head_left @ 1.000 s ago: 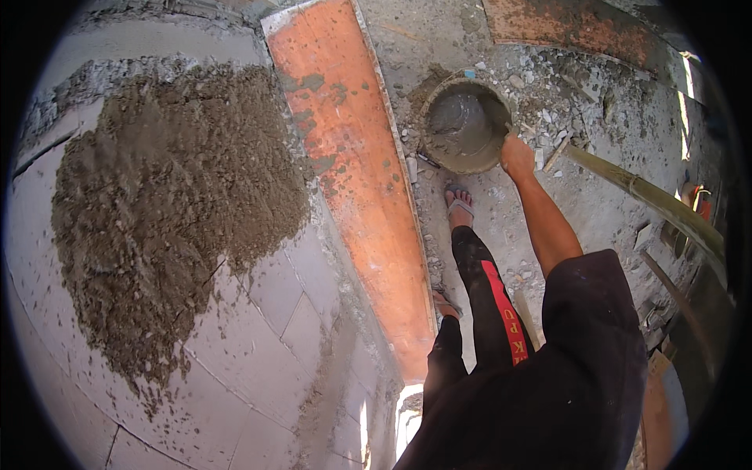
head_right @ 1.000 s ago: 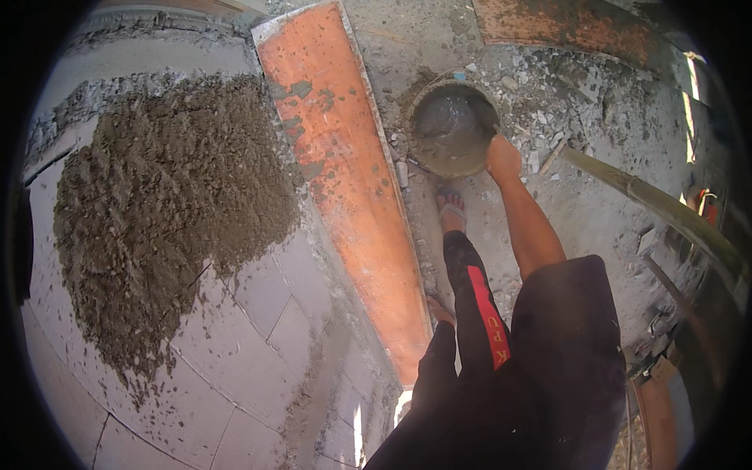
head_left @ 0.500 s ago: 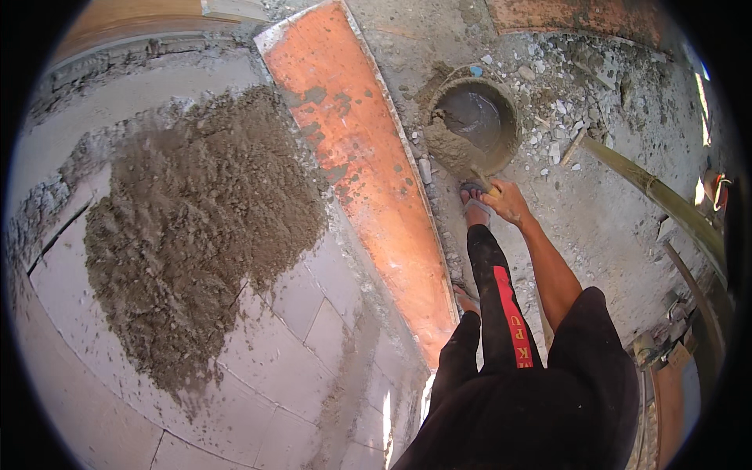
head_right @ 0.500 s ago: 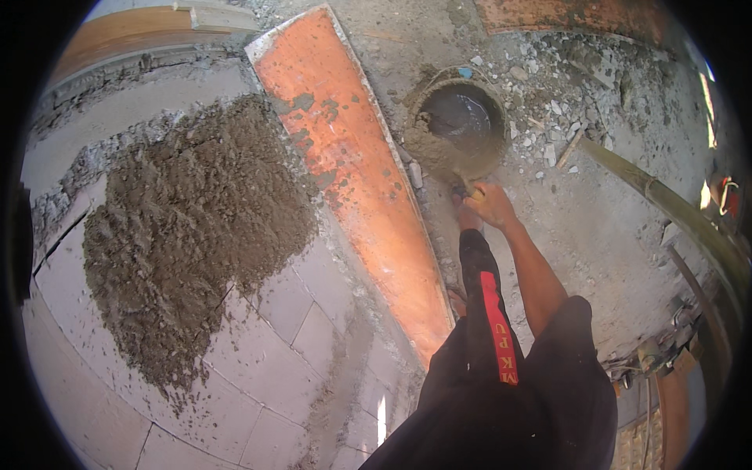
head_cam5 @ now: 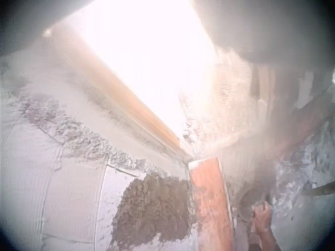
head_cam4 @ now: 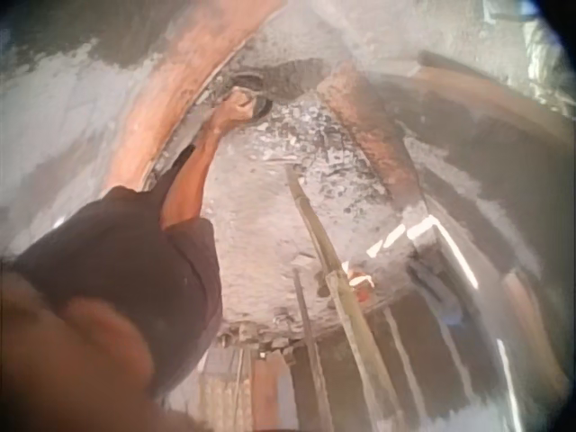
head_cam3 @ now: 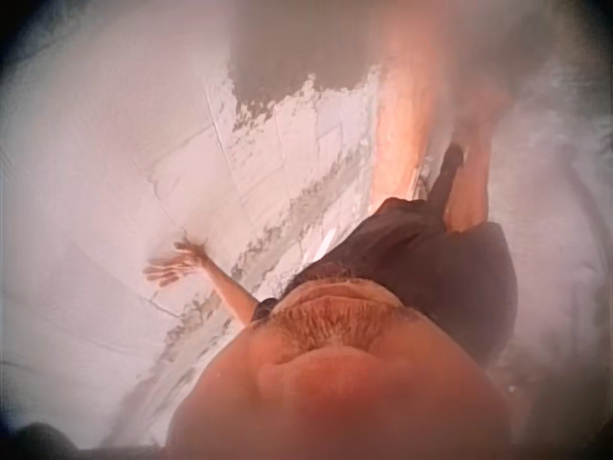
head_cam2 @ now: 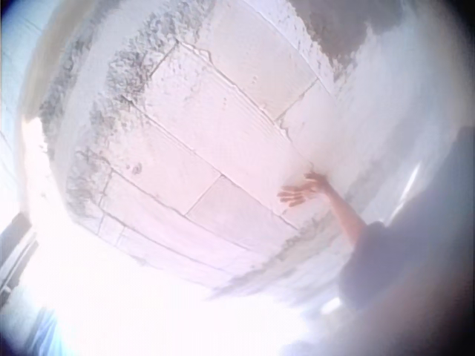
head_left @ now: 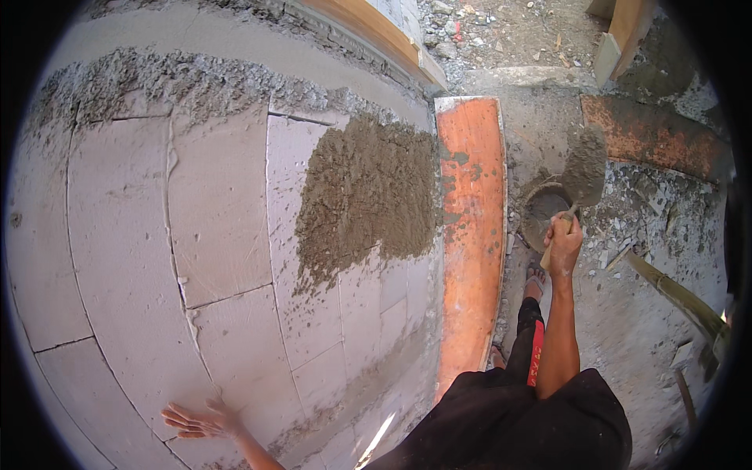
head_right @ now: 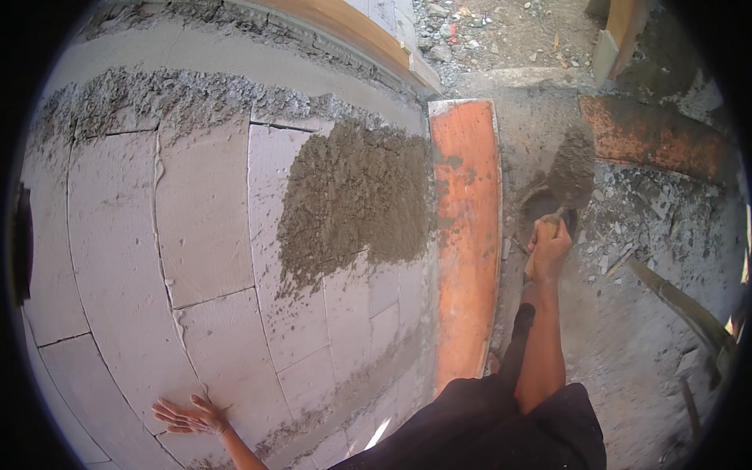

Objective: The person applies mortar to a concrete block wall using a trowel, scooping the mixture from a bucket.

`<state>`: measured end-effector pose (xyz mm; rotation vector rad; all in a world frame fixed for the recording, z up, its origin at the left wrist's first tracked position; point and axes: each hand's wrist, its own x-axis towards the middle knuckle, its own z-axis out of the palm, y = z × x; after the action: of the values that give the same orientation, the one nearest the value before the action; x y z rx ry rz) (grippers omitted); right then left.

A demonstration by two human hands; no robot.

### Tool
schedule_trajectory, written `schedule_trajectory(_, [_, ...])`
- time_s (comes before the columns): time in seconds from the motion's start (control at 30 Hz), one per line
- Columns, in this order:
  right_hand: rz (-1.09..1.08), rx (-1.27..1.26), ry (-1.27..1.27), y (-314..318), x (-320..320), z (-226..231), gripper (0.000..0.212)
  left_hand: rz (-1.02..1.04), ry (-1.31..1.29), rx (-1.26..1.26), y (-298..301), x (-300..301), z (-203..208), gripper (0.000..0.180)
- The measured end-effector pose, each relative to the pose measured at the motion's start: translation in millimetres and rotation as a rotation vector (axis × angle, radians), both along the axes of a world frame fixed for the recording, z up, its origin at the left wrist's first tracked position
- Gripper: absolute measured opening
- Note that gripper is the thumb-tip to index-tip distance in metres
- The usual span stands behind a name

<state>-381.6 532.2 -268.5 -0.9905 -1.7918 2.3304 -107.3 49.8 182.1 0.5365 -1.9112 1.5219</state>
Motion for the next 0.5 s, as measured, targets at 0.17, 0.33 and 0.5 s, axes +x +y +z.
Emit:
schedule_trajectory(0.17, [-0.285,0.644,-0.102,-35,-34,-11,0.026,-0.018,0.002,0.050,2,2,4,0.082])
schedule_trajectory(0.33, [0.023,0.400,-0.344,-214,-77,25,0.027,-0.054,-0.012,0.059,1,-18,3,0.083])
schedule_trajectory(0.5, [0.593,0.283,0.291,-336,-38,190,0.032,0.025,-0.014,0.062,-4,12,2,0.083])
